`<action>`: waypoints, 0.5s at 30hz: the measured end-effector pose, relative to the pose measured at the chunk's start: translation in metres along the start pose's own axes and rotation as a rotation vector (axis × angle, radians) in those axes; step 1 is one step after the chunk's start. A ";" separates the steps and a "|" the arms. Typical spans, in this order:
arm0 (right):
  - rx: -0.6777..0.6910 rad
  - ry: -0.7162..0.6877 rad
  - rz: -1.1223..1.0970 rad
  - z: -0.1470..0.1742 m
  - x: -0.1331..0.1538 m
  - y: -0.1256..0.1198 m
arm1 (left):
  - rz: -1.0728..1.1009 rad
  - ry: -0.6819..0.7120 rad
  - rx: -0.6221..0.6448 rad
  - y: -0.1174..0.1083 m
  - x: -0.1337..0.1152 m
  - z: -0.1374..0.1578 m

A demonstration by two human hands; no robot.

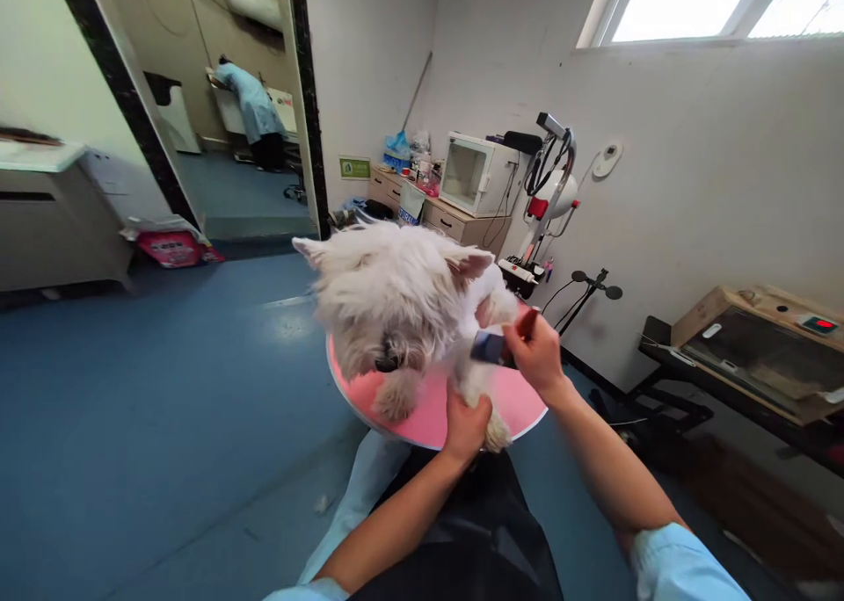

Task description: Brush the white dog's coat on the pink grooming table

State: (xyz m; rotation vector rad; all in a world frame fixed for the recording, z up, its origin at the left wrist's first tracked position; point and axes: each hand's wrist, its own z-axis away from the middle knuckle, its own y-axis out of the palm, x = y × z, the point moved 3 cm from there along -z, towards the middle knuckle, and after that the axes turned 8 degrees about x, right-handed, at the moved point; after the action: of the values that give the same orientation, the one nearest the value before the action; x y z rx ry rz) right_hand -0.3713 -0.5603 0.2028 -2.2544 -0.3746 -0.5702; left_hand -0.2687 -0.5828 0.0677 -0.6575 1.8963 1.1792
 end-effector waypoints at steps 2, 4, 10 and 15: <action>-0.044 -0.010 -0.026 0.002 0.006 0.000 | -0.027 0.025 -0.009 -0.002 -0.007 -0.001; 0.074 -0.018 -0.030 0.000 0.011 0.003 | -0.056 0.065 0.014 -0.004 -0.011 -0.003; -0.171 0.021 -0.033 -0.005 0.007 -0.006 | -0.062 0.032 0.032 -0.012 0.001 -0.002; -0.093 0.147 -0.010 -0.001 -0.007 0.001 | -0.010 0.008 0.066 -0.014 0.001 -0.011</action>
State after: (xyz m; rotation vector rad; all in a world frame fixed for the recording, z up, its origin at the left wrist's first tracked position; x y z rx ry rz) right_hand -0.3776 -0.5621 0.1991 -2.2825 -0.2912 -0.7677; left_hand -0.2624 -0.5990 0.0633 -0.6360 1.9276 1.1039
